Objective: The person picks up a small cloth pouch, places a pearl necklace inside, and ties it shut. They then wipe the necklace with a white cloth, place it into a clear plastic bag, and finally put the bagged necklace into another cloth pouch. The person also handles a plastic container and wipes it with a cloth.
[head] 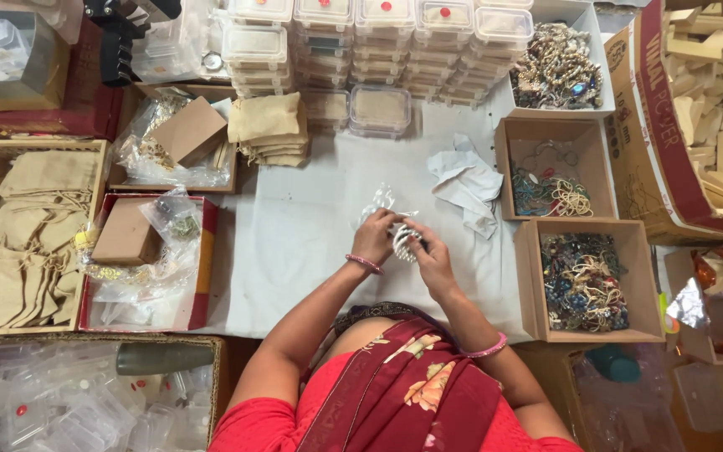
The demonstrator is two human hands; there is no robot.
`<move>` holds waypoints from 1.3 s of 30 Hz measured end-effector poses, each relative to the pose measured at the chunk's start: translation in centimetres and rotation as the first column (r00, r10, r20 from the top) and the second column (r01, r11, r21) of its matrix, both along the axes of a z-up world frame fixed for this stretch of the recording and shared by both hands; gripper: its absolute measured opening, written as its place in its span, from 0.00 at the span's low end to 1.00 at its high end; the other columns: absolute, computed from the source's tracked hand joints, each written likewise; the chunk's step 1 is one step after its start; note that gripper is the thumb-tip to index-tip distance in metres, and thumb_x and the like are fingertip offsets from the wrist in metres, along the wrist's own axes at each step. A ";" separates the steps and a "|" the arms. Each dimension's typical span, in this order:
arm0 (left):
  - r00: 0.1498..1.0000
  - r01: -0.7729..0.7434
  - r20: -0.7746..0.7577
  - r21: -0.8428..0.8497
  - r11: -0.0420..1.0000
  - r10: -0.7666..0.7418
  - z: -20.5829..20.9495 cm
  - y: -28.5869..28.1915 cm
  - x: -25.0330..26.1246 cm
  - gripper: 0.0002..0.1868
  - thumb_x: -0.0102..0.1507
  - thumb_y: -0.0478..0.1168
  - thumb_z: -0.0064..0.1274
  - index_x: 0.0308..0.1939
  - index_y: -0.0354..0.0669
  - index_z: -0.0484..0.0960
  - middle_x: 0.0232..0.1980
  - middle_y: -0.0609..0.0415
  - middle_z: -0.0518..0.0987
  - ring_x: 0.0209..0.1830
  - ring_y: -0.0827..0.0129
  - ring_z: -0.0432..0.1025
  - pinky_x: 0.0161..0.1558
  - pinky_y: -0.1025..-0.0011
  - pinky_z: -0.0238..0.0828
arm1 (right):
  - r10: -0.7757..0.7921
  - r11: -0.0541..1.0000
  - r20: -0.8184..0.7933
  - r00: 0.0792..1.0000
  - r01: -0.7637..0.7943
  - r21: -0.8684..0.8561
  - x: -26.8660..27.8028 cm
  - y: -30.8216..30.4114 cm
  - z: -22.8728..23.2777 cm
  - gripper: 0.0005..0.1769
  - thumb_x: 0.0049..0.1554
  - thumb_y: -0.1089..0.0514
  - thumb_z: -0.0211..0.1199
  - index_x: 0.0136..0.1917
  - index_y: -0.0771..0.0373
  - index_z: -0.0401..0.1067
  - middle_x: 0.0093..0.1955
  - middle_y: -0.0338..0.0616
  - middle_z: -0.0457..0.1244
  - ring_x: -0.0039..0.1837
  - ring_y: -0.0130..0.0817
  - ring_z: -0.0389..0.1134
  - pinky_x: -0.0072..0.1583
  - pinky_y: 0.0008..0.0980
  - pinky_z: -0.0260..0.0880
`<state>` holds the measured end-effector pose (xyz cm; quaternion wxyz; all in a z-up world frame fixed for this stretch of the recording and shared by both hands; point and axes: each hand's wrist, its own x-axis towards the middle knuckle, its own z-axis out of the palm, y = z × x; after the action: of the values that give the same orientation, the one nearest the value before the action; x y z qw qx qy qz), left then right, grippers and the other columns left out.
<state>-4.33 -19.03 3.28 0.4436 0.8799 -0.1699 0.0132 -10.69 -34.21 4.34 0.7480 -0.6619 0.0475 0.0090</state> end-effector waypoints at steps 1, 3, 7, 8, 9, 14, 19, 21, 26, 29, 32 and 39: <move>1.000 0.002 0.005 -0.002 1.000 -0.002 0.7 -0.4 -0.4 0.21 0.55 0.26 0.54 0.48 0.50 0.87 0.50 0.55 0.82 0.46 0.61 0.78 0.49 0.65 0.77 | -0.002 1.000 0.005 1.000 0.002 -0.002 0.1 0.2 0.0 0.22 0.65 0.59 0.57 0.72 0.66 0.69 0.62 0.37 0.67 0.60 0.22 0.66 0.61 0.24 0.68; 0.997 0.020 -0.068 -0.108 0.994 -0.028 2.1 -1.1 -1.1 0.29 0.52 0.25 0.52 0.57 0.49 0.83 0.55 0.51 0.79 0.49 0.60 0.77 0.51 0.65 0.76 | -0.281 0.951 0.132 0.951 0.294 -0.095 0.4 0.6 0.2 0.21 0.66 0.60 0.57 0.71 0.65 0.68 0.60 0.40 0.67 0.58 0.24 0.66 0.59 0.25 0.68; 0.999 0.024 -0.043 -0.157 0.987 -0.031 1.6 -2.3 -0.8 0.32 0.52 0.28 0.53 0.62 0.46 0.79 0.59 0.47 0.78 0.53 0.55 0.75 0.56 0.62 0.73 | -0.192 0.764 0.281 0.940 0.323 -0.558 0.3 0.7 3.4 0.21 0.63 0.63 0.58 0.69 0.64 0.70 0.56 0.52 0.65 0.53 0.38 0.69 0.54 0.34 0.71; 1.000 0.031 0.000 -0.134 0.990 -0.031 1.6 -2.4 -0.6 0.32 0.53 0.29 0.53 0.63 0.44 0.78 0.60 0.47 0.77 0.55 0.52 0.73 0.59 0.61 0.71 | -0.106 0.731 0.347 0.932 0.310 -0.608 0.3 0.8 4.0 0.22 0.63 0.64 0.58 0.70 0.63 0.68 0.56 0.56 0.66 0.55 0.46 0.69 0.54 0.40 0.70; 0.999 0.035 0.041 -0.111 0.993 -0.031 1.6 -2.4 -0.5 0.32 0.54 0.30 0.53 0.64 0.43 0.78 0.62 0.46 0.77 0.57 0.50 0.71 0.61 0.59 0.68 | -0.014 0.692 0.403 0.915 0.299 -0.657 0.2 0.8 4.6 0.23 0.62 0.65 0.59 0.70 0.63 0.66 0.57 0.60 0.65 0.56 0.55 0.70 0.54 0.45 0.69; 0.995 0.076 0.061 -0.052 0.996 -0.073 2.9 -2.6 -1.0 0.31 0.56 0.30 0.50 0.65 0.42 0.77 0.64 0.50 0.78 0.58 0.51 0.70 0.64 0.61 0.67 | -0.073 0.655 0.152 0.986 0.162 -0.738 2.0 -1.9 0.6 0.22 0.61 0.58 0.65 0.64 0.63 0.62 0.51 0.58 0.68 0.52 0.59 0.71 0.52 0.51 0.68; 0.988 0.097 0.127 -0.078 0.992 -0.087 3.5 -2.8 -1.5 0.32 0.55 0.31 0.49 0.65 0.40 0.77 0.65 0.49 0.77 0.57 0.51 0.68 0.63 0.61 0.67 | -0.127 0.628 -0.115 0.985 -0.010 -0.778 2.7 -1.9 5.4 0.17 0.58 0.56 0.65 0.61 0.57 0.75 0.48 0.58 0.71 0.51 0.50 0.75 0.55 0.42 0.73; 0.987 0.106 0.135 -0.160 0.981 -0.085 3.2 -2.7 -1.1 0.31 0.55 0.33 0.49 0.65 0.40 0.77 0.65 0.49 0.78 0.57 0.53 0.68 0.64 0.62 0.66 | 0.085 0.657 0.178 0.980 0.079 -0.749 2.9 -2.5 4.0 0.15 0.58 0.61 0.61 0.58 0.64 0.75 0.59 0.59 0.66 0.56 0.53 0.70 0.56 0.43 0.71; 0.994 0.105 0.013 -0.363 0.926 -0.108 5.6 -1.5 -0.5 0.29 0.59 0.33 0.45 0.66 0.43 0.79 0.65 0.52 0.79 0.56 0.59 0.71 0.63 0.65 0.68 | 0.216 0.630 0.172 0.961 -0.002 -0.776 2.8 -2.4 4.4 0.16 0.61 0.62 0.58 0.62 0.63 0.73 0.63 0.55 0.64 0.61 0.50 0.69 0.60 0.40 0.71; 0.995 0.082 -0.013 -0.432 0.898 -0.098 6.9 -1.0 -0.5 0.28 0.61 0.34 0.46 0.67 0.44 0.78 0.65 0.52 0.79 0.56 0.61 0.73 0.61 0.67 0.70 | 0.267 0.722 0.244 0.932 -0.026 -0.691 2.9 -2.8 4.7 0.19 0.64 0.64 0.55 0.68 0.64 0.69 0.68 0.53 0.64 0.67 0.51 0.67 0.65 0.42 0.67; 0.997 0.049 -0.033 -0.480 0.876 -0.074 8.2 -0.5 -0.4 0.28 0.61 0.36 0.49 0.68 0.44 0.77 0.65 0.51 0.78 0.55 0.62 0.73 0.59 0.67 0.71 | 0.287 0.687 0.363 0.886 0.073 -0.723 2.6 -1.8 8.4 0.21 0.58 0.61 0.61 0.65 0.65 0.70 0.70 0.55 0.63 0.67 0.50 0.66 0.65 0.44 0.64; 0.980 0.149 0.188 -0.490 0.859 -0.063 9.4 -0.1 -1.7 0.35 0.61 0.37 0.56 0.74 0.41 0.70 0.72 0.48 0.73 0.66 0.57 0.69 0.70 0.62 0.63 | 0.067 0.416 0.590 0.804 0.515 -0.749 2.6 -2.1 9.5 0.11 0.58 0.55 0.70 0.53 0.59 0.79 0.63 0.45 0.65 0.65 0.44 0.67 0.67 0.43 0.65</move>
<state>-6.08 -19.09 12.71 0.6416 0.7192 -0.2452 0.1051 -8.07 -36.34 13.84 0.2628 -0.9114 -0.0728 -0.3080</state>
